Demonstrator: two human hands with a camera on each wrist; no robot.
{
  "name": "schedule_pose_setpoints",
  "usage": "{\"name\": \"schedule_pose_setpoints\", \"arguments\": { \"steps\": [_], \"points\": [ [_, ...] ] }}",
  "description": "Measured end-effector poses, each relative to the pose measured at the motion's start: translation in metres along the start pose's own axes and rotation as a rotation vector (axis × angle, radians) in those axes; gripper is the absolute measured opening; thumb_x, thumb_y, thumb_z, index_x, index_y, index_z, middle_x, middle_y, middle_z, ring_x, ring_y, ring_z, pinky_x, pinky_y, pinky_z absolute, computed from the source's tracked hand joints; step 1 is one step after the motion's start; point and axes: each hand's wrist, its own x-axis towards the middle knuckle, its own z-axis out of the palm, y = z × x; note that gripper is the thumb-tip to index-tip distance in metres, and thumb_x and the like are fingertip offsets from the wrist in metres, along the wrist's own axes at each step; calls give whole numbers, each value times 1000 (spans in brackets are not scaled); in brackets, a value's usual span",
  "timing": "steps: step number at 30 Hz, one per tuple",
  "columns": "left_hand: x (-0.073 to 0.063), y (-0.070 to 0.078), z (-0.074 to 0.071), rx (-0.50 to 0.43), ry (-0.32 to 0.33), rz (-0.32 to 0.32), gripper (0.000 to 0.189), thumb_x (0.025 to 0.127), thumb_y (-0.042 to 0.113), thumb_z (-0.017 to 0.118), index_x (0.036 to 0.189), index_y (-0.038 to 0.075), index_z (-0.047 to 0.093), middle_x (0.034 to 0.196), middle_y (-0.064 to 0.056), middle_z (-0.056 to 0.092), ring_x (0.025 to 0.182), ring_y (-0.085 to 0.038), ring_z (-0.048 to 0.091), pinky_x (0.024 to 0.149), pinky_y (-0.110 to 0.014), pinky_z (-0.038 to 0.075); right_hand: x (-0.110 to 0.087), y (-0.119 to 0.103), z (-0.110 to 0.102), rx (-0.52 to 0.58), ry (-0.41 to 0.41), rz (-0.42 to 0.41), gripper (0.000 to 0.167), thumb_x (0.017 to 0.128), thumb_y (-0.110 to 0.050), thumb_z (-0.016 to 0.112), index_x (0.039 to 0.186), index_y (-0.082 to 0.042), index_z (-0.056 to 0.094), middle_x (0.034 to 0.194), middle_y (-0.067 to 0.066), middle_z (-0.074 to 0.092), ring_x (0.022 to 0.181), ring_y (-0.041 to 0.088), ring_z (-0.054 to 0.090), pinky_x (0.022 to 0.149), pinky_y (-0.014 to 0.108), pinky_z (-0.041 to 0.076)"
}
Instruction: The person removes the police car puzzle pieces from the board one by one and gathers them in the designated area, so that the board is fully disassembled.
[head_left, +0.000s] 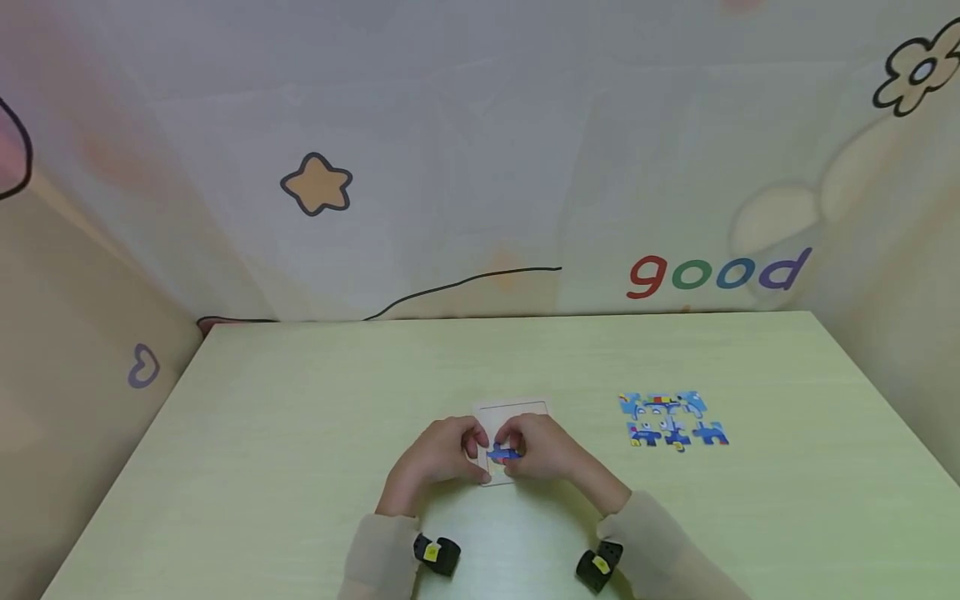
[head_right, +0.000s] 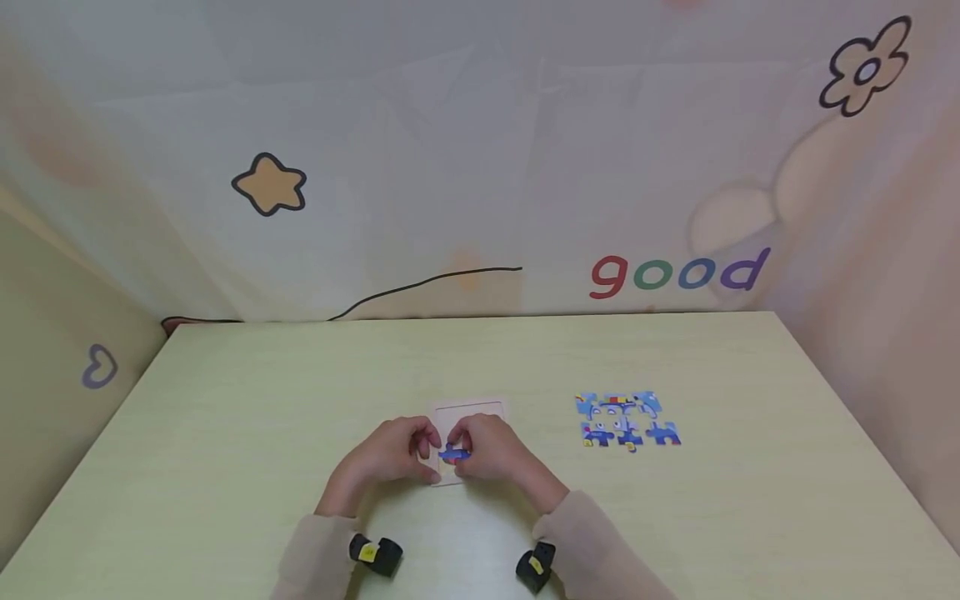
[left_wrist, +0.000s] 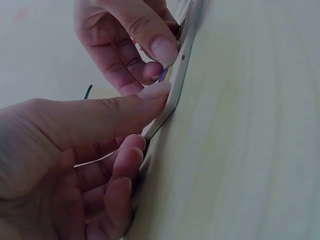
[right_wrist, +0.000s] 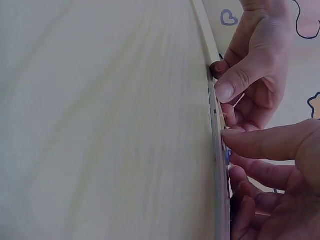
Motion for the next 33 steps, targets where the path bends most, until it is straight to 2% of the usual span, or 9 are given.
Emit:
{"name": "schedule_pose_setpoints", "arguments": {
  "steps": [11, 16, 19, 24, 27, 33],
  "points": [
    [1, 3, 2, 8, 25, -9, 35, 66, 12, 81, 90, 7, 56, 72, -2, 51, 65, -14, 44, 61, -26, 36, -1, 0, 0, 58, 10, 59, 27, 67, 1, 75, 89, -4, 58, 74, 1, 51, 68, 14, 45, 62, 25, 39],
    [1, 3, 2, 20, 3, -18, 38, 65, 15, 82, 92, 10, 56, 72, -1, 51, 65, -14, 44, 61, -26, 36, -2, 0, 2, 58, 14, 53, 29, 67, 2, 73, 94, 0, 62, 75, 1, 51, 69, 14, 45, 62, 25, 39],
    [0, 3, 2, 34, -19, -12, 41, 64, 17, 83, 94, 12, 55, 74, -1, 50, 66, -14, 44, 61, -26, 35, -2, -1, 3, 57, 25, 45, 27, 67, 2, 74, 92, -1, 63, 74, 1, 51, 69, 14, 45, 62, 25, 38],
    [0, 2, 3, 42, -12, 3, 42, 64, 18, 83, 94, 11, 55, 74, 0, 49, 66, -14, 43, 61, -26, 34, -4, 0, 3, 74, 47, -5, 28, 67, 6, 71, 87, -5, 55, 75, 1, 53, 67, 14, 46, 61, 26, 39],
    [0, 1, 3, 30, 5, 11, 41, 65, 16, 82, 95, 11, 55, 74, 0, 50, 65, -14, 44, 62, -27, 35, -5, 0, 3, 103, 52, -13, 29, 69, 6, 70, 88, -7, 53, 76, 2, 54, 66, 14, 47, 61, 26, 40],
    [0, -2, 2, 12, 11, 26, 40, 67, 13, 80, 97, 8, 55, 73, -1, 51, 65, -14, 45, 61, -26, 36, -6, 2, 4, 213, 81, 33, 26, 72, 9, 64, 92, -6, 57, 75, 2, 54, 64, 14, 48, 58, 25, 41]
  ]
}}
